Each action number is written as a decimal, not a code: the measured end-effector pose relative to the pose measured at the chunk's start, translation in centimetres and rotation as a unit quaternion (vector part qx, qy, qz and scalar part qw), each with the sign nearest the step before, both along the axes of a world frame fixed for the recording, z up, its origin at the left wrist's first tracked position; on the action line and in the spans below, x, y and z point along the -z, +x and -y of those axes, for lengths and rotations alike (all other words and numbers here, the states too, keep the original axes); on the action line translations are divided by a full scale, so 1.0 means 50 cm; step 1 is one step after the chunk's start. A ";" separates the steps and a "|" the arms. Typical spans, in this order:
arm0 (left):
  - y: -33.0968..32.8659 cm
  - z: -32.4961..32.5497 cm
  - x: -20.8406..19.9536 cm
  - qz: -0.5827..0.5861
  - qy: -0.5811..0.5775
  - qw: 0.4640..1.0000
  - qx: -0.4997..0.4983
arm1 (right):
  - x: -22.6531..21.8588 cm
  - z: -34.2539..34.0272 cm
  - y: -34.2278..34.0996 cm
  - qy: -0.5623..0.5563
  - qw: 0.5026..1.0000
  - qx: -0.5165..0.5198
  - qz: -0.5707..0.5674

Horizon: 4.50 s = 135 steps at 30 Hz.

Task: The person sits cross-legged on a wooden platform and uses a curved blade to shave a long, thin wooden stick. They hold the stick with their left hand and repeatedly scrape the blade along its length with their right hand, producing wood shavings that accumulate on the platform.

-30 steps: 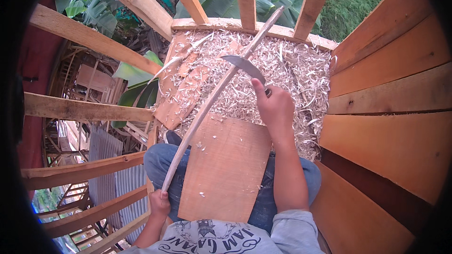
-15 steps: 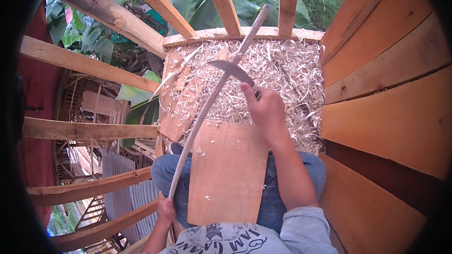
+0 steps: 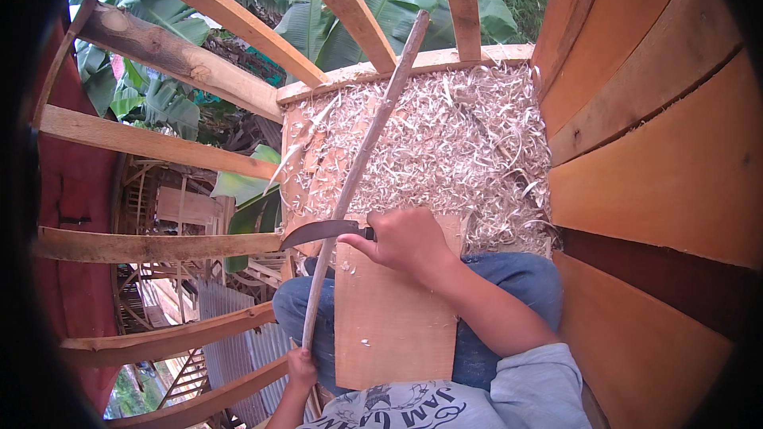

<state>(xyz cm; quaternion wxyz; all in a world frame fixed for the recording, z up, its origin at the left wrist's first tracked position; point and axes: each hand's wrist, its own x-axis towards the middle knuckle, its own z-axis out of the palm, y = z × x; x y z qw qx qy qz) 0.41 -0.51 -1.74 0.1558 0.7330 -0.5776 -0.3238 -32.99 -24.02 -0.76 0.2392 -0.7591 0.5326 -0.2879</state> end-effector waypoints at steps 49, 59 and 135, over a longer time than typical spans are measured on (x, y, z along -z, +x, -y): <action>-0.021 -0.004 -0.002 0.035 -0.014 0.999 -0.019 | 0.048 0.010 0.028 -0.033 0.992 -0.058 0.108; -0.021 0.007 0.001 0.064 -0.035 0.997 0.018 | 0.032 0.034 0.005 0.003 0.991 -0.069 0.116; -0.012 0.006 -0.006 0.053 0.004 0.999 0.001 | 0.086 0.109 -0.051 0.176 0.925 0.154 0.299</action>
